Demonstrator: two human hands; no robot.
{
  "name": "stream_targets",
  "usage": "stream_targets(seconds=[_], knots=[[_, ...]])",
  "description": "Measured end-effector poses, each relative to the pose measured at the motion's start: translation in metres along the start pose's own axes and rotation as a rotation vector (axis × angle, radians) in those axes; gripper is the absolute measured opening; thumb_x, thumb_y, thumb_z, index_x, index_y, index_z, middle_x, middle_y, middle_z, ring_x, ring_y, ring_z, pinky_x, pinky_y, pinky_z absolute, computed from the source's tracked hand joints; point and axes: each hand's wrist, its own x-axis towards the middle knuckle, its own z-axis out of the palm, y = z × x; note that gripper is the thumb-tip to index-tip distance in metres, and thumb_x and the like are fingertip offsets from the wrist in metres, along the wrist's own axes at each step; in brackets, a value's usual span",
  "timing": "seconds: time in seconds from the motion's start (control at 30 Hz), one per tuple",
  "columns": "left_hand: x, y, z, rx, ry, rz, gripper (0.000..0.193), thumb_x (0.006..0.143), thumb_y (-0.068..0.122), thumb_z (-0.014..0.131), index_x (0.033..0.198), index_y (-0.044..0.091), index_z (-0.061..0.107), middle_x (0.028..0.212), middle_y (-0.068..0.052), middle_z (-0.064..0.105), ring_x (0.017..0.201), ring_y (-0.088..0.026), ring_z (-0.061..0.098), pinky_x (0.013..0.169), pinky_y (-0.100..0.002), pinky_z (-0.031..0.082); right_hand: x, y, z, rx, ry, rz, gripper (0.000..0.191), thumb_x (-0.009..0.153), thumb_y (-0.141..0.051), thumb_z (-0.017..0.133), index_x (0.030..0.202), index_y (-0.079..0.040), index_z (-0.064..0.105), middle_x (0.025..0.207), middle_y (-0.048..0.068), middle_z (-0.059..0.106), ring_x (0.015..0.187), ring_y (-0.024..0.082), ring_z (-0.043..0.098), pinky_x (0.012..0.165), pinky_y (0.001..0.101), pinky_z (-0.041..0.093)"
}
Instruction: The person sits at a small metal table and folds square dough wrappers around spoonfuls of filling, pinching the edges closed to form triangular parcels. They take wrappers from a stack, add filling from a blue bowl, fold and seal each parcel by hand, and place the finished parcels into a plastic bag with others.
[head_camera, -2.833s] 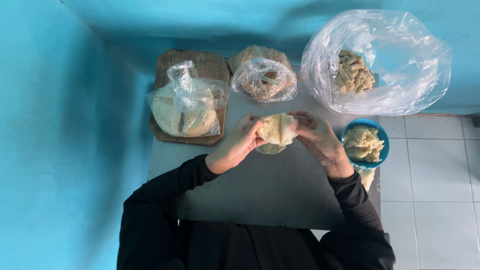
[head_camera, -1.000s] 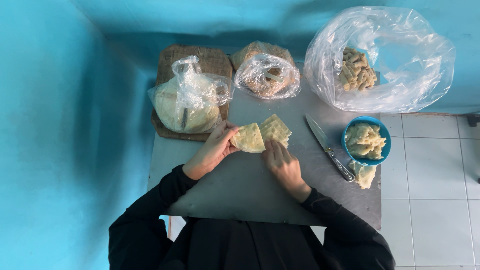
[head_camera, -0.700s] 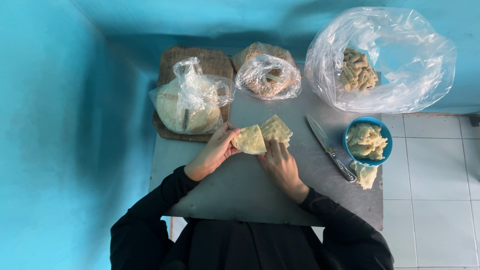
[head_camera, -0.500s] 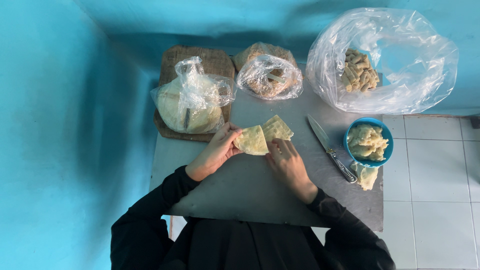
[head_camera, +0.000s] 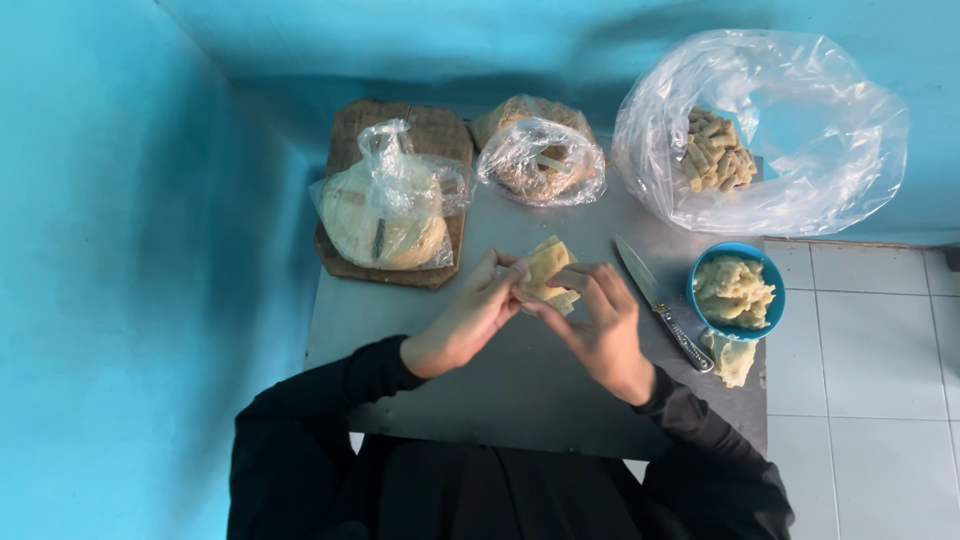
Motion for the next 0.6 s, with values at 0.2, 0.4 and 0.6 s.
stream_targets(seconds=[0.2, 0.4, 0.6], knots=[[-0.005, -0.007, 0.022, -0.091, -0.024, 0.096, 0.021, 0.112, 0.023, 0.055, 0.12, 0.005, 0.045, 0.112, -0.008, 0.053, 0.102, -0.011, 0.055, 0.098, -0.032, 0.048, 0.0, 0.001, 0.019, 0.206, 0.039, 0.164, 0.034, 0.086, -0.008, 0.085, 0.113, -0.004, 0.064, 0.112, 0.01, 0.063, 0.095, 0.022, 0.064, 0.08, 0.0345, 0.054], [-0.005, 0.002, 0.033, -0.131, 0.056, 0.092, 0.022, 0.107, 0.026, 0.054, 0.115, 0.008, 0.045, 0.117, -0.007, 0.058, 0.111, -0.013, 0.059, 0.103, -0.033, 0.047, -0.001, 0.019, 0.014, 0.777, 0.047, 0.517, 0.014, 0.096, -0.001, 0.067, 0.11, 0.001, 0.063, 0.112, 0.005, 0.064, 0.097, 0.012, 0.059, 0.086, 0.0276, 0.049], [-0.004, 0.005, 0.031, -0.077, 0.066, 0.114, 0.023, 0.107, 0.03, 0.055, 0.115, 0.01, 0.046, 0.118, -0.005, 0.057, 0.114, -0.012, 0.058, 0.109, -0.033, 0.046, 0.008, 0.036, 0.005, 1.128, 0.143, 0.796, 0.009, 0.105, -0.008, 0.058, 0.109, -0.001, 0.06, 0.104, 0.002, 0.065, 0.096, 0.01, 0.062, 0.09, 0.0279, 0.052]])
